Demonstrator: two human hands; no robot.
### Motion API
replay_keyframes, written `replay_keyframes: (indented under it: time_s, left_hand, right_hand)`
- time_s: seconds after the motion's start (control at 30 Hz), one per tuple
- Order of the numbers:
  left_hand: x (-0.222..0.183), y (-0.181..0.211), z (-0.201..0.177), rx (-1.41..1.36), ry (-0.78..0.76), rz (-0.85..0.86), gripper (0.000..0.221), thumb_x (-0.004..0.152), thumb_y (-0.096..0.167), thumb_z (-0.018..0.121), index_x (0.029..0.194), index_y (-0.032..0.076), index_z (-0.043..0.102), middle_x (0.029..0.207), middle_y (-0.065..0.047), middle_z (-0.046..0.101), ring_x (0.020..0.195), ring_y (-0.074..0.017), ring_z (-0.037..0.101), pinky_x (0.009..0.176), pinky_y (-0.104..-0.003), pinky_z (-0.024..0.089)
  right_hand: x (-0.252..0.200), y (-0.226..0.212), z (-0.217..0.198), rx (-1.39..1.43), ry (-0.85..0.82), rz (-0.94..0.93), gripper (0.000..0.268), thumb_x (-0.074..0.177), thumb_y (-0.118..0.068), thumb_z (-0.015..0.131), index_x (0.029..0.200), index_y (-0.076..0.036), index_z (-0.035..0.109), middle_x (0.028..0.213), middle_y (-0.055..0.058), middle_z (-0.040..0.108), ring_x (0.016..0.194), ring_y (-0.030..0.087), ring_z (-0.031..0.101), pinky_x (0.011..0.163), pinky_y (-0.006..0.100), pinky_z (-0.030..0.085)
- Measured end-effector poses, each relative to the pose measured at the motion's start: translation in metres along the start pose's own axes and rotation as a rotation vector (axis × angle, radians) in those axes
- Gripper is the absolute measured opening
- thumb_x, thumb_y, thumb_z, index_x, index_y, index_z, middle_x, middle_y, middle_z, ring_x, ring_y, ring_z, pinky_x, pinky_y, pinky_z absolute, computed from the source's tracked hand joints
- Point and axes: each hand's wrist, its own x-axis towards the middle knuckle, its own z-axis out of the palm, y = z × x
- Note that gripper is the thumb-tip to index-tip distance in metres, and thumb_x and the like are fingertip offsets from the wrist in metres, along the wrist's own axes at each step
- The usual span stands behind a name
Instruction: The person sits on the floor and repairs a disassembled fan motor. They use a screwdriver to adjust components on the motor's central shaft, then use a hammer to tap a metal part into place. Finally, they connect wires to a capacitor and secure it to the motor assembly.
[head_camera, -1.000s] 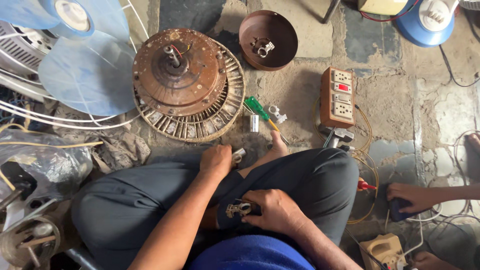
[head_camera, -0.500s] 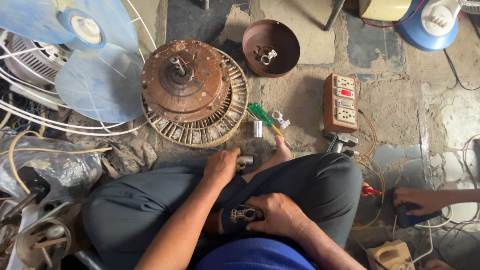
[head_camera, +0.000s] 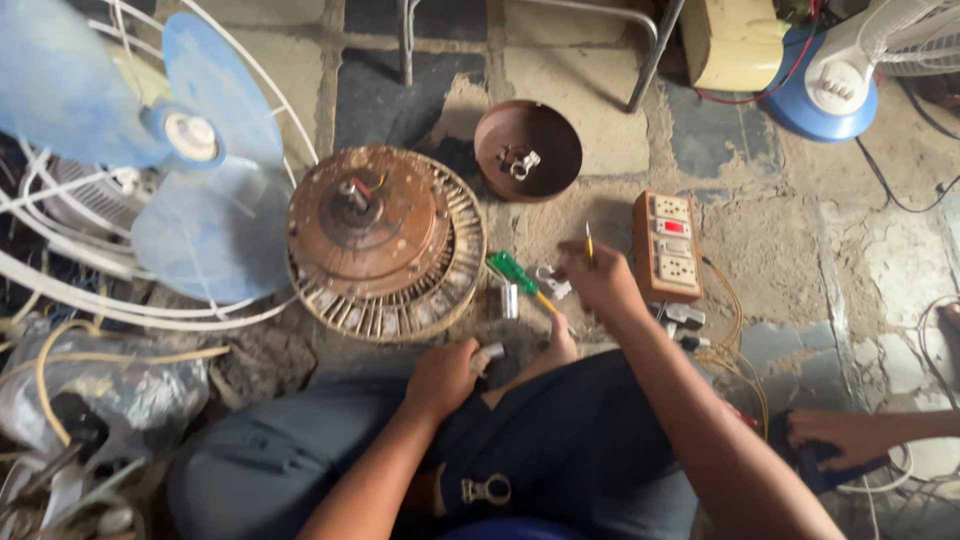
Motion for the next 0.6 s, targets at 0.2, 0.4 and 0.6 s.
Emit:
replay_keyframes:
  time_s: [0.2,0.4,0.6]
  left_hand:
    - [0.012,0.010,-0.011,-0.044,-0.154,-0.189,0.028,0.098,0.040,0.058,0.100,0.013,0.065,0.092,-0.016,0.073,0.091,-0.0391,0.070,0.078,-0.054,0.053]
    - [0.024,0.013,-0.014,-0.109,-0.201,-0.207,0.028,0.097,0.039,0.060,0.103,0.013,0.064,0.093,-0.015,0.073,0.092,-0.0375,0.070,0.079,-0.051,0.054]
    - [0.033,0.010,-0.011,-0.067,-0.129,-0.061,0.025,0.093,0.034,0.066,0.097,0.009,0.066,0.091,-0.013,0.073,0.090,-0.0352,0.070,0.079,-0.050,0.052]
  right_hand:
    - [0.135,0.020,0.008,0.249,0.089,0.194,0.046,0.100,-0.034,0.066,0.134,-0.003,0.061,0.099,0.014,0.079,0.050,0.009,0.046,0.045,0.029,0.043]
    - [0.178,0.027,0.016,0.364,0.065,0.353,0.047,0.099,-0.045,0.059,0.128,-0.008,0.058,0.099,0.020,0.076,0.045,0.014,0.040,0.042,0.031,0.039]
    - [0.205,0.053,0.030,0.505,0.131,0.212,0.025,0.096,-0.023,0.069,0.113,-0.005,0.063,0.082,0.005,0.063,0.049,0.011,0.046,0.043,0.031,0.044]
